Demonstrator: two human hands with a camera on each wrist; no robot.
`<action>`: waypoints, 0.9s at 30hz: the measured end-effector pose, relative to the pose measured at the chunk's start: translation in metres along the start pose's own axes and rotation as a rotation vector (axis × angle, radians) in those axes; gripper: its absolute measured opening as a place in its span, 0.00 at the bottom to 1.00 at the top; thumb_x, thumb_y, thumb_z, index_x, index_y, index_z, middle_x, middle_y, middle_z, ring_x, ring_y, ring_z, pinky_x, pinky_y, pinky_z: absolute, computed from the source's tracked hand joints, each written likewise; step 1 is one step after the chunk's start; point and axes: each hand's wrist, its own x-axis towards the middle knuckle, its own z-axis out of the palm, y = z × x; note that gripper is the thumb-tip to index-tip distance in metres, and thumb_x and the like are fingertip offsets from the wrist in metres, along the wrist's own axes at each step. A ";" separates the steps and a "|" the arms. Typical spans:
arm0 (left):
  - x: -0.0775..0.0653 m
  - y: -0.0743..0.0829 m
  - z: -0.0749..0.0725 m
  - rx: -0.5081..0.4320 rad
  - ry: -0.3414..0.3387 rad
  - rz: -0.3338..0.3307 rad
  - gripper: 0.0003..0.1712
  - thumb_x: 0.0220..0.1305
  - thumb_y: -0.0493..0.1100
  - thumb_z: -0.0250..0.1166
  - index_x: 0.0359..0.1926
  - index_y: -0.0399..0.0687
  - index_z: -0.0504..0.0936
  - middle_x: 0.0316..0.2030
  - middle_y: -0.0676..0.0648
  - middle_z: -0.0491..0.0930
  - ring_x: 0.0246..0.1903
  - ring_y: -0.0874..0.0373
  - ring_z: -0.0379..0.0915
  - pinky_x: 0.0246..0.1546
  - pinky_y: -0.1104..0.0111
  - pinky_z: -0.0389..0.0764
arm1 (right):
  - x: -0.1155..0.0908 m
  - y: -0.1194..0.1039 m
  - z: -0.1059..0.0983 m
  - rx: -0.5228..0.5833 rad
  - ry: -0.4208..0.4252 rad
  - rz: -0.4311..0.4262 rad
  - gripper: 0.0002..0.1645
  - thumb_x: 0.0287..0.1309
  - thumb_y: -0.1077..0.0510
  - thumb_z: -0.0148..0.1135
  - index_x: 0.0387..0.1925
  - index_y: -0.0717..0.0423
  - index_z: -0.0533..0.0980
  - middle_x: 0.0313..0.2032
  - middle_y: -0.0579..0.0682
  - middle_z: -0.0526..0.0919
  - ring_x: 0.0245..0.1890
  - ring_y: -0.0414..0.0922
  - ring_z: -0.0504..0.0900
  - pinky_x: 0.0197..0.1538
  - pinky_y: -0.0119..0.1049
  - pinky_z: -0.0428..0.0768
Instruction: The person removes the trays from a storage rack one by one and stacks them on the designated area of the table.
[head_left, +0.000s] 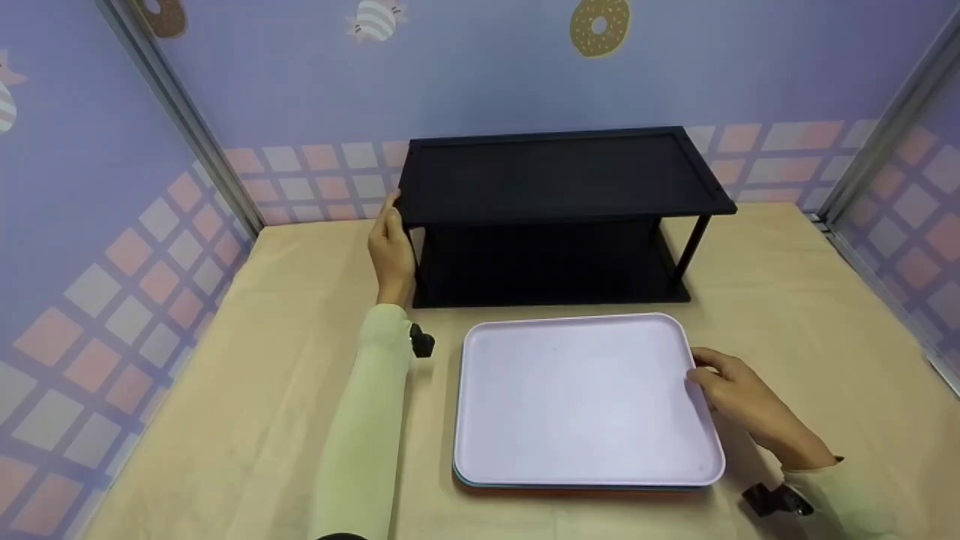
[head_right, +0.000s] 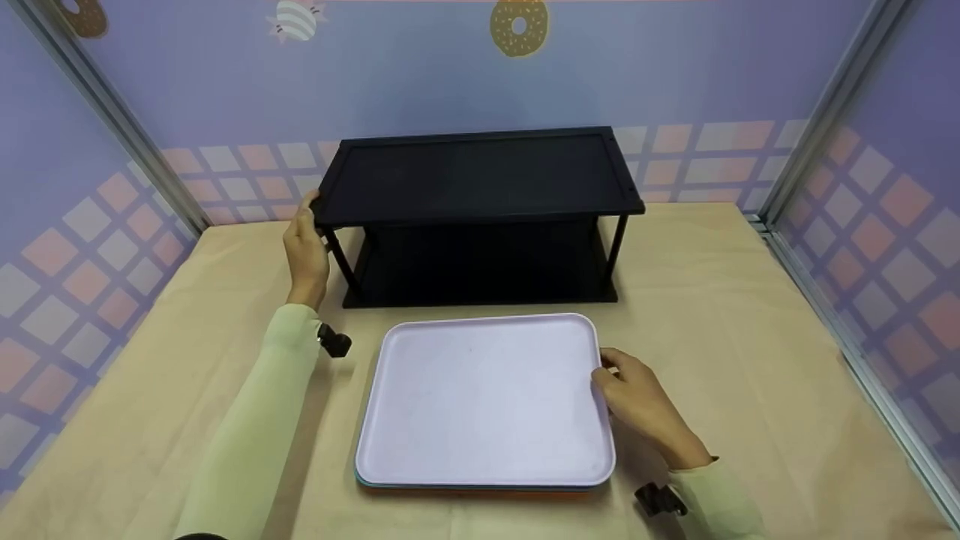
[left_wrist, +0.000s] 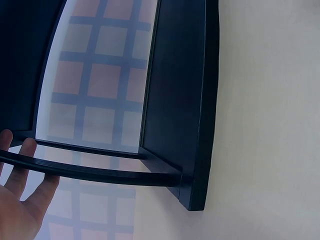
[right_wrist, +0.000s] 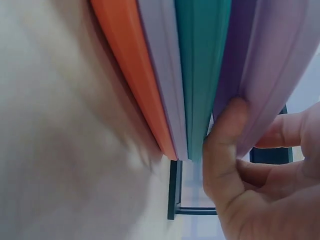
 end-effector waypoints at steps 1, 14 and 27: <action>0.000 0.000 0.000 0.003 0.002 0.002 0.26 0.84 0.47 0.41 0.71 0.50 0.75 0.22 0.52 0.67 0.15 0.65 0.48 0.30 0.70 0.63 | 0.000 0.000 0.000 -0.021 0.012 0.002 0.31 0.75 0.60 0.47 0.72 0.74 0.61 0.56 0.67 0.75 0.41 0.46 0.80 0.40 0.38 0.81; -0.001 0.002 0.000 -0.003 -0.001 -0.003 0.25 0.84 0.47 0.41 0.71 0.52 0.75 0.50 0.45 0.83 0.16 0.65 0.48 0.35 0.70 0.64 | -0.001 0.002 -0.001 -0.050 0.005 -0.022 0.33 0.73 0.61 0.52 0.71 0.76 0.61 0.52 0.67 0.77 0.43 0.48 0.80 0.40 0.36 0.82; 0.000 0.001 0.000 -0.009 -0.003 0.002 0.25 0.84 0.47 0.41 0.71 0.51 0.75 0.32 0.46 0.71 0.14 0.66 0.47 0.25 0.71 0.58 | -0.001 0.004 -0.004 0.005 -0.023 -0.050 0.29 0.73 0.64 0.55 0.68 0.77 0.64 0.48 0.63 0.73 0.37 0.44 0.81 0.35 0.37 0.84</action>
